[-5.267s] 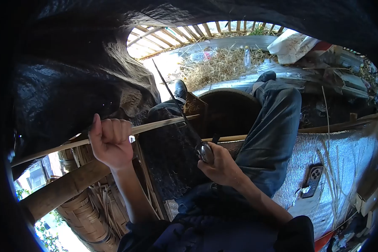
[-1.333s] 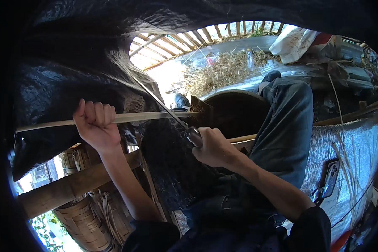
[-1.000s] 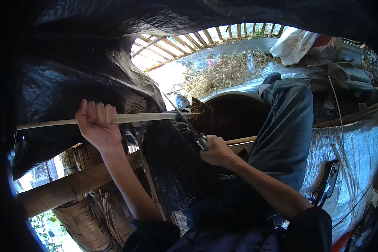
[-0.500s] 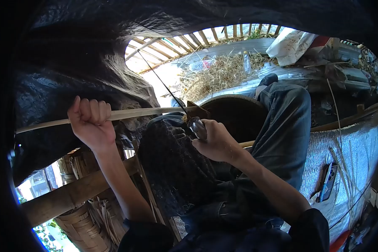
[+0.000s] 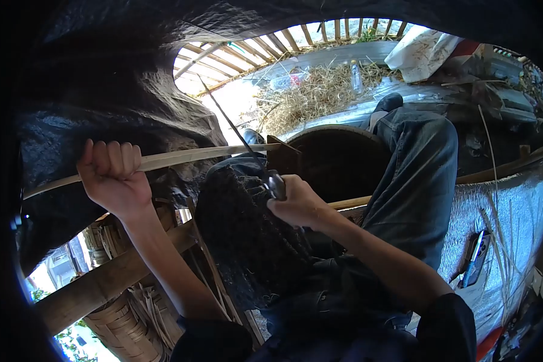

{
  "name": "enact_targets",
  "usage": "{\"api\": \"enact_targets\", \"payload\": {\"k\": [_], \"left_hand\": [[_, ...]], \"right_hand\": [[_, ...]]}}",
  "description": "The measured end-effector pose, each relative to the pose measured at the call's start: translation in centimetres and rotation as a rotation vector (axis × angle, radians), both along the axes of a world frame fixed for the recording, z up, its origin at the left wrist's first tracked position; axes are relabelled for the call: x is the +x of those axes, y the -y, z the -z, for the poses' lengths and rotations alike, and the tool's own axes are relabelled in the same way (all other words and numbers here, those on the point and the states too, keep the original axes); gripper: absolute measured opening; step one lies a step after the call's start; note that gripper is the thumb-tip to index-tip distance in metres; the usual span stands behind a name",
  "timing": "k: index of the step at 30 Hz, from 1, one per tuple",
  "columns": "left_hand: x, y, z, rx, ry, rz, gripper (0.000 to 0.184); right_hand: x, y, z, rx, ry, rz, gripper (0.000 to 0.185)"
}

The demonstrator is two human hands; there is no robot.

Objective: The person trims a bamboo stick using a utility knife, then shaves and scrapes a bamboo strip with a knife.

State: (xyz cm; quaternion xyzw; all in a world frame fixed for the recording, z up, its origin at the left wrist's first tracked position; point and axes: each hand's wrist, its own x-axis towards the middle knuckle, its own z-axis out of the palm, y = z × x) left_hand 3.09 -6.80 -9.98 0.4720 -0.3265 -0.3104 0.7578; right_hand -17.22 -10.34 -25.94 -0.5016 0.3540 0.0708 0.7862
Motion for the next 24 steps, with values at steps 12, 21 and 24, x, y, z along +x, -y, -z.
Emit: {"api": "enact_targets", "payload": {"k": [12, 21, 24], "left_hand": [[1.1, -0.1, 0.0, 0.000, -0.004, 0.014, 0.043], [1.1, 0.7, -0.2, 0.018, 0.003, 0.032, 0.042], [1.5, 0.7, -0.2, 0.019, 0.018, 0.006, 0.041]], "right_hand": [[1.4, 0.8, -2.7, -0.409, 0.427, 0.235, 0.008], [-0.3, 1.7, -0.3, -0.410, 0.088, 0.004, 0.012], [0.1, 1.1, -1.1, -0.518, 0.336, 0.110, 0.011]]}}
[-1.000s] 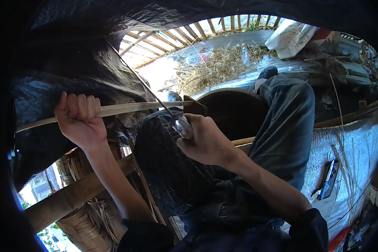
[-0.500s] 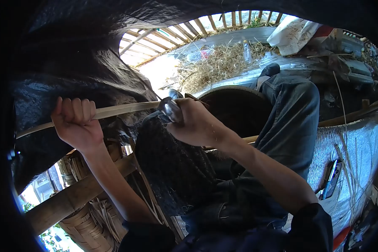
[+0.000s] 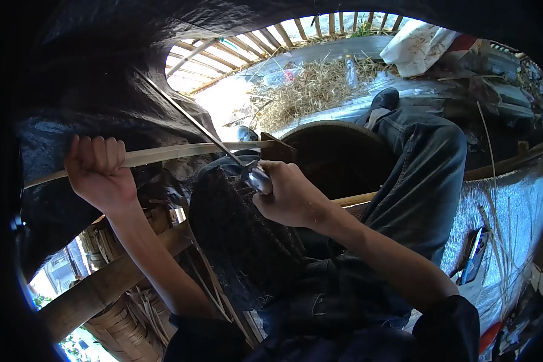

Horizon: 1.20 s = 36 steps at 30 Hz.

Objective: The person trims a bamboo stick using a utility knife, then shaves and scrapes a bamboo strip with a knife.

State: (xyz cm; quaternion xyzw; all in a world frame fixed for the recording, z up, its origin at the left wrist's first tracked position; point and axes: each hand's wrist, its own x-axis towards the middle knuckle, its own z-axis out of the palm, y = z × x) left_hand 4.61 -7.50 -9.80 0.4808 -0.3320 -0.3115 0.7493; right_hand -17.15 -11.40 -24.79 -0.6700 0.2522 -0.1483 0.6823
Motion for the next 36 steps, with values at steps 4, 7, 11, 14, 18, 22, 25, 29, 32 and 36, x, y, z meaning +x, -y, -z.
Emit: {"api": "enact_targets", "payload": {"k": [4, 7, 11, 14, 18, 22, 25, 29, 32, 36], "left_hand": [[-0.1, -0.5, 0.1, -0.002, 0.016, 0.014, 0.041], [-0.3, -0.1, 0.0, -0.011, 0.010, -0.052, 0.043], [-0.4, 0.0, 0.1, 0.014, 0.015, -0.025, 0.042], [-0.1, -0.1, -0.1, 0.008, 0.033, 0.032, 0.041], [0.4, -0.6, -0.1, -0.003, -0.002, 0.038, 0.042], [0.3, -0.2, -0.1, -0.023, -0.015, 0.030, 0.042], [-0.3, -0.2, 0.1, 0.008, 0.019, 0.001, 0.043], [0.2, 0.0, -0.3, 0.028, 0.003, -0.032, 0.043], [0.8, -0.6, -0.1, 0.021, -0.011, -0.024, 0.043], [1.8, -1.6, 0.0, 0.005, -0.026, -0.047, 0.043]], "right_hand": [[-0.7, -2.3, 5.9, 0.224, -0.250, -0.024, 0.009], [-0.7, -0.9, 9.0, 0.063, -0.459, 0.014, 0.011], [-0.2, 1.2, 2.6, 0.034, -0.324, -0.082, 0.017], [1.1, 1.5, 0.1, 0.047, -0.123, -0.051, 0.018], [0.7, -1.1, 4.8, 0.137, -0.180, -0.014, 0.018], [0.0, 0.0, 10.9, 0.245, -0.694, -0.021, 0.017], [-0.5, 0.9, 8.6, 0.071, -0.474, -0.123, 0.019], [0.9, 2.2, 4.5, 0.009, -0.223, -0.113, 0.016], [0.7, 2.4, 5.0, 0.021, -0.190, -0.119, 0.016], [-2.8, 2.3, 11.9, -0.005, -0.569, -0.183, 0.017]]}}
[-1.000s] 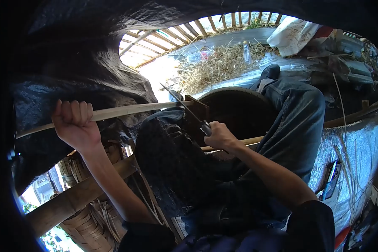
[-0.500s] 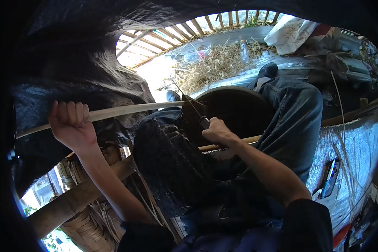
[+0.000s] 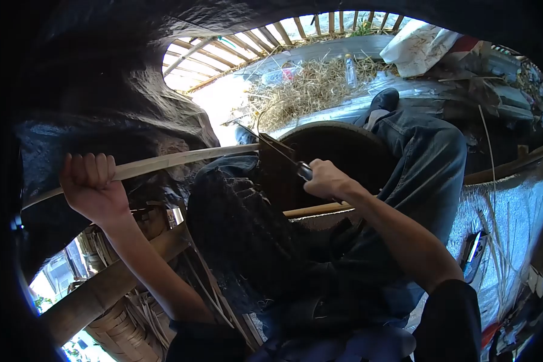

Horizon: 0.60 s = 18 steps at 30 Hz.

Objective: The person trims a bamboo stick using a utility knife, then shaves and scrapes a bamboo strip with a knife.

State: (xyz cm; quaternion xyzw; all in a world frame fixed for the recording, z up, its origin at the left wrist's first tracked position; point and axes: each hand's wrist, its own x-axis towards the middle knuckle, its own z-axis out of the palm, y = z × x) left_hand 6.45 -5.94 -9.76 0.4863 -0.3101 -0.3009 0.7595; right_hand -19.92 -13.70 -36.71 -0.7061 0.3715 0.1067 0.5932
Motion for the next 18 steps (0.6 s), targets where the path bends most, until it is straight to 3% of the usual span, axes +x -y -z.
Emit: {"api": "enact_targets", "payload": {"k": [2, 4, 8, 18], "left_hand": [[-0.3, 0.2, -0.2, -0.013, 0.009, 0.071, 0.043], [-0.5, 0.0, -0.1, -0.014, 0.011, 0.110, 0.043], [-0.3, 1.2, -0.3, -0.022, 0.028, 0.142, 0.042], [0.0, 2.1, -0.4, -0.001, 0.054, 0.158, 0.042]], "right_hand": [[-0.2, 0.8, 0.2, -0.103, -0.117, -0.044, 0.017], [0.8, 2.1, -2.6, 0.084, -0.066, 0.009, 0.018], [2.6, 3.0, -3.1, 0.022, 0.048, 0.054, 0.020], [3.7, 6.0, -5.5, 0.072, 0.038, -0.007, 0.017]]}}
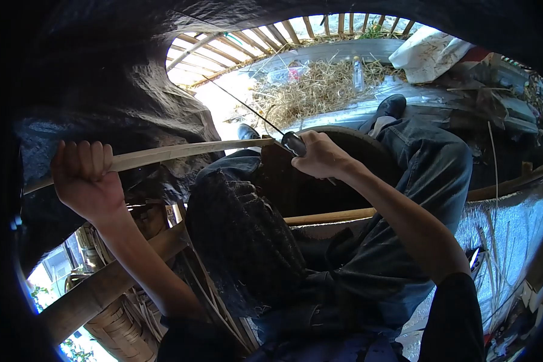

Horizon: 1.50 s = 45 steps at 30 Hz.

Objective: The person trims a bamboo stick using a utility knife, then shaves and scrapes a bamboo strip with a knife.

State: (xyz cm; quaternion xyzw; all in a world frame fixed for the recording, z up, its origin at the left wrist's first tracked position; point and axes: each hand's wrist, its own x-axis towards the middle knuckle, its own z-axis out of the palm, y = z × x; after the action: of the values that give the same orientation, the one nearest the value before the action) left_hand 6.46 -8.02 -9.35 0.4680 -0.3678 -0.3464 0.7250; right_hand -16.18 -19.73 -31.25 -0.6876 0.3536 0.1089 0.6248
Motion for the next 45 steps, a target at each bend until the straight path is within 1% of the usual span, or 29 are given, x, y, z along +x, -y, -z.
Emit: {"api": "enact_targets", "payload": {"k": [1, 3, 6, 10, 13, 15, 19, 21, 25, 27, 28, 30, 31, 33, 35, 37, 40, 43, 45], "left_hand": [[-0.2, 0.1, 0.0, 0.004, -0.002, -0.001, 0.042], [-0.7, 0.4, -0.1, 0.016, 0.031, -0.020, 0.042], [-0.9, 0.3, -0.2, 0.016, 0.052, -0.005, 0.042], [-0.4, -0.1, -0.3, 0.026, 0.062, -0.021, 0.042], [-0.2, -0.3, -0.3, 0.035, 0.073, -0.040, 0.042], [-0.2, -0.3, -0.3, 0.044, 0.054, -0.129, 0.042], [-0.1, -0.5, -0.3, 0.044, 0.062, -0.130, 0.042], [0.2, -0.7, -0.2, 0.030, 0.033, -0.018, 0.043], [0.3, -0.8, -0.2, 0.025, 0.029, 0.043, 0.041], [-0.4, -0.5, -0.1, 0.040, 0.054, -0.093, 0.039], [-1.3, 0.2, 0.3, 0.040, 0.055, -0.093, 0.039], [-3.1, 1.6, 1.5, 0.064, 0.089, -0.356, 0.037], [-2.7, 1.4, 2.3, 0.062, 0.090, -0.354, 0.037], [-1.1, 0.3, 4.9, 0.138, 0.038, -0.194, 0.039], [-0.1, -0.6, 6.5, 0.127, -0.005, -0.161, 0.041], [0.2, -1.0, 6.7, 0.073, -0.085, -0.074, 0.046], [0.5, -1.2, 6.8, 0.078, -0.090, -0.062, 0.047], [0.8, -1.1, 7.1, 0.093, -0.091, -0.102, 0.047], [0.4, -0.9, 7.1, 0.109, -0.059, -0.097, 0.047]], "right_hand": [[-0.1, -0.2, 0.4, 0.004, -0.002, -0.001, 0.017], [-0.2, -0.5, 1.3, -0.034, 0.105, 0.019, 0.019], [-0.2, -0.6, 1.0, 0.024, 0.072, 0.020, 0.020], [0.0, -0.6, 1.1, -0.005, 0.110, 0.011, 0.020], [0.2, -0.7, 0.9, 0.029, 0.107, 0.010, 0.020], [0.3, -0.7, 0.8, 0.046, 0.076, 0.003, 0.020], [0.1, -1.1, 1.9, 0.008, 0.085, 0.005, 0.021], [0.2, -1.2, 2.1, -0.045, 0.131, -0.002, 0.015], [0.3, -1.2, 1.8, 0.001, 0.095, 0.000, 0.015], [0.3, -1.3, 2.3, -0.022, 0.118, -0.004, 0.015], [0.2, -1.3, 2.3, -0.023, 0.120, -0.004, 0.015], [0.1, -1.2, 2.3, 0.019, 0.067, -0.008, 0.015], [0.1, -1.2, 2.4, 0.018, 0.068, -0.006, 0.015], [0.0, -1.4, 2.8, 0.027, 0.068, -0.005, 0.014], [-0.1, -1.6, 3.1, 0.034, 0.063, 0.010, 0.015], [-0.2, -1.5, 3.3, 0.040, 0.058, 0.023, 0.015], [0.0, -1.7, 3.3, 0.057, 0.053, -0.001, 0.016], [0.2, -1.5, 2.9, 0.089, 0.000, -0.012, 0.017], [0.1, -1.7, 3.4, 0.016, 0.076, 0.005, 0.016]]}}
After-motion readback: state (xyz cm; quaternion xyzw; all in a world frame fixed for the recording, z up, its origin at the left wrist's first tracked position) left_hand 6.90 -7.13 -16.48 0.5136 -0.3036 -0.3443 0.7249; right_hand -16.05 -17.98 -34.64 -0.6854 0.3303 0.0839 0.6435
